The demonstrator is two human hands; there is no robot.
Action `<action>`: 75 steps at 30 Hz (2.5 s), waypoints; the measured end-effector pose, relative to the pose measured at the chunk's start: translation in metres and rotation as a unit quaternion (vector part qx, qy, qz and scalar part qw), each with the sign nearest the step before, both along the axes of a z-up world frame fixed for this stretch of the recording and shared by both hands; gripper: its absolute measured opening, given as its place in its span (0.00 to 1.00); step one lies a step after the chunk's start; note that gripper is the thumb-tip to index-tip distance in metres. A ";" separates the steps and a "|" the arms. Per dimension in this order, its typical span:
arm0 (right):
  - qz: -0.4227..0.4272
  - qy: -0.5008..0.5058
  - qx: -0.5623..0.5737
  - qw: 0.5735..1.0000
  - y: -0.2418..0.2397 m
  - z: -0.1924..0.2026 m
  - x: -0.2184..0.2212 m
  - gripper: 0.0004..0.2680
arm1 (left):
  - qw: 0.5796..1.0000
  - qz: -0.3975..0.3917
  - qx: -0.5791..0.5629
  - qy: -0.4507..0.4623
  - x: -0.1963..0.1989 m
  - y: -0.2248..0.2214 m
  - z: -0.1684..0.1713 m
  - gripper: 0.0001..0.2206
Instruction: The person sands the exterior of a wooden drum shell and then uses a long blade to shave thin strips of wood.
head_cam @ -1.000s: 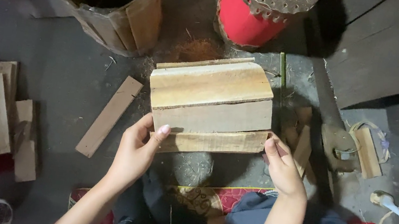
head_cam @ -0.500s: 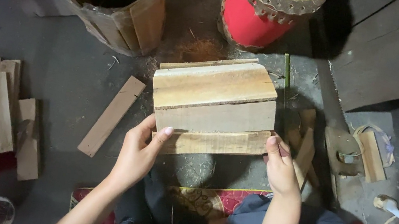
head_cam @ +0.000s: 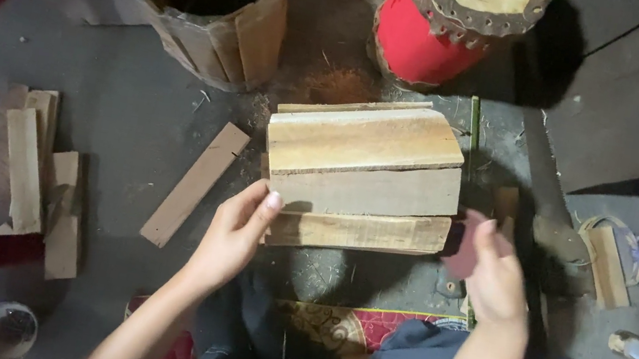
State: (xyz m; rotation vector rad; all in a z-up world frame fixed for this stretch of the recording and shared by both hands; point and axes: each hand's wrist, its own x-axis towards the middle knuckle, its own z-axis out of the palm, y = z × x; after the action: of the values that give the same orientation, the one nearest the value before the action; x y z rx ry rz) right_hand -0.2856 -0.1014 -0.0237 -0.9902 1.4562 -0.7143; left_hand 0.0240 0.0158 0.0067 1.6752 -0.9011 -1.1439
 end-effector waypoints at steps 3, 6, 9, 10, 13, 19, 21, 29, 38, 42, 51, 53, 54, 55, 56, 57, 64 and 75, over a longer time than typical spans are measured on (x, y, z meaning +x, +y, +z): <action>-0.099 0.020 -0.039 0.994 -0.019 0.025 0.008 0.18 | 1.000 0.001 0.003 -0.013 0.012 -0.007 0.003 0.23; -0.094 0.033 -0.097 0.990 -0.040 0.043 0.016 0.18 | 0.998 0.051 0.019 0.030 0.019 -0.022 0.005 0.26; -0.035 0.065 -0.125 0.989 -0.052 0.061 0.036 0.15 | 0.994 0.073 0.032 0.072 0.022 -0.032 0.003 0.26; -0.004 0.109 -0.141 0.984 -0.053 0.063 0.042 0.16 | 0.994 0.068 0.050 0.066 0.023 -0.034 0.005 0.27; 0.019 0.174 -0.121 0.977 -0.047 0.082 0.075 0.20 | 0.994 0.055 0.075 0.055 0.028 -0.035 0.007 0.27; 0.025 0.200 -0.181 0.963 -0.032 0.085 0.082 0.13 | 0.997 0.036 0.059 0.037 0.026 -0.034 0.023 0.18; 0.017 0.199 -0.204 0.958 -0.029 0.082 0.079 0.12 | 0.998 0.033 0.052 0.034 0.025 -0.032 0.033 0.17; 0.008 0.048 -0.415 0.909 -0.015 0.033 0.072 0.15 | 0.993 -0.036 -0.086 -0.070 0.023 -0.013 0.036 0.13; -0.044 0.030 -0.372 0.927 0.031 -0.043 0.042 0.16 | 0.980 -0.059 -0.126 -0.146 0.011 0.024 -0.023 0.12; -0.067 0.069 -0.371 0.924 0.037 -0.011 0.042 0.16 | 0.975 -0.084 -0.129 -0.161 0.005 0.032 -0.025 0.10; 0.032 0.173 -0.576 0.798 0.059 0.037 0.068 0.15 | 0.980 -0.089 -0.093 -0.153 0.011 0.036 -0.025 0.23; 0.045 0.208 -0.560 0.801 0.069 0.041 0.076 0.16 | 0.987 -0.046 -0.079 -0.134 0.011 0.030 -0.023 0.12; 0.046 0.207 -0.560 0.801 0.069 0.041 0.080 0.16 | 0.987 -0.044 -0.079 -0.134 0.008 0.027 -0.022 0.12; 0.051 0.225 -0.564 0.793 0.070 0.042 0.083 0.16 | 0.992 -0.025 -0.077 -0.101 0.004 0.024 -0.021 0.14; 0.055 0.242 -0.568 0.785 0.071 0.042 0.086 0.16 | 0.995 -0.006 -0.076 -0.067 0.000 0.021 -0.021 0.17; 0.056 0.242 -0.569 0.784 0.071 0.036 0.087 0.16 | 0.995 -0.005 -0.076 -0.067 -0.005 0.019 -0.021 0.17; 0.137 0.319 -0.518 0.781 0.084 0.012 0.095 0.22 | 0.987 -0.002 -0.118 -0.113 -0.043 0.020 -0.013 0.31; 0.148 0.355 -0.547 0.744 0.087 0.009 0.117 0.18 | 0.996 -0.011 -0.043 -0.073 -0.045 0.025 -0.002 0.24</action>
State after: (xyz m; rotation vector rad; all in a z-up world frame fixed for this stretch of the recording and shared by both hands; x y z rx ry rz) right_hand -0.1682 -0.0143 -0.0147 -2.5781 1.3617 -1.0266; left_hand -0.0206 0.0403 0.0047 1.6988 -1.0485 -0.9932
